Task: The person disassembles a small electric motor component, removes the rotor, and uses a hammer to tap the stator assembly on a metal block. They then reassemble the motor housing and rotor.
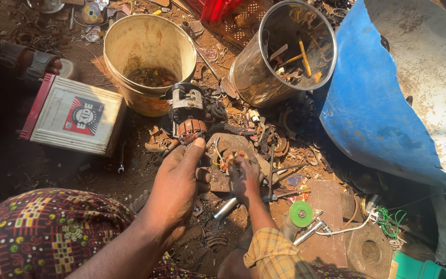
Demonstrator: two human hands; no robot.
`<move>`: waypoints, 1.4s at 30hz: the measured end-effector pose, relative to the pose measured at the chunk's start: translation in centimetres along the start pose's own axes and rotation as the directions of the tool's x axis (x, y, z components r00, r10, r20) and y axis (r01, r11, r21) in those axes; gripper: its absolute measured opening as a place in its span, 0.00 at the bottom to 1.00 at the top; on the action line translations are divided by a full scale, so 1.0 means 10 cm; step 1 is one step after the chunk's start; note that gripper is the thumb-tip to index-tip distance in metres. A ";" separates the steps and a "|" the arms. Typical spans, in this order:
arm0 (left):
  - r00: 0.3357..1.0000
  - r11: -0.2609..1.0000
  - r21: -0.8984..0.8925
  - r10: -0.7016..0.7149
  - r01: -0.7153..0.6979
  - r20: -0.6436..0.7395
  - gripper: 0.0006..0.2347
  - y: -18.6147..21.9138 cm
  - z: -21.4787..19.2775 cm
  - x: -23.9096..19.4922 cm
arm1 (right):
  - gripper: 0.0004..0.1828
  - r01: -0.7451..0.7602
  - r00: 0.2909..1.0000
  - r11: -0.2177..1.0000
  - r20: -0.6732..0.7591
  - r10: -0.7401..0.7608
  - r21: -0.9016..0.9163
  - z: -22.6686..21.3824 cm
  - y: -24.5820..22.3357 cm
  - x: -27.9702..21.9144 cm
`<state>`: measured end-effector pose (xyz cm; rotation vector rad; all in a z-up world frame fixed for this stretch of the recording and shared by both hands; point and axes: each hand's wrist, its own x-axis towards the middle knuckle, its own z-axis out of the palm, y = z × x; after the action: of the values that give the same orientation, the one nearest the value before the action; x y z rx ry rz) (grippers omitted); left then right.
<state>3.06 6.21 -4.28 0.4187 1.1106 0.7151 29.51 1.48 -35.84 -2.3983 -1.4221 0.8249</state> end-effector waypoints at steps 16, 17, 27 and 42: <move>0.985 0.990 -0.013 0.143 -0.142 0.093 0.15 -0.04 0.03 -0.06 | 0.34 -0.282 0.876 0.199 0.166 0.453 0.939 -0.24 0.41 -0.37; 0.985 0.989 -0.012 0.147 -0.147 0.092 0.16 -0.04 0.03 -0.06 | 0.33 -0.286 0.875 0.196 0.172 0.452 0.938 -0.24 0.41 -0.37; 0.984 0.983 0.077 0.161 -0.166 0.072 0.15 -0.07 -0.02 -0.01 | 0.24 -0.248 0.938 0.219 0.177 0.298 0.944 -0.31 0.24 -0.53; 0.959 0.963 0.017 0.265 -0.268 0.100 0.15 -0.10 0.01 0.09 | 0.20 -0.206 0.816 -0.021 0.183 0.548 0.978 -0.31 0.65 -0.45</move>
<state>3.71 6.14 -5.50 0.6310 0.9836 0.9058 34.37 -5.39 -34.73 -1.5161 0.2118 1.0172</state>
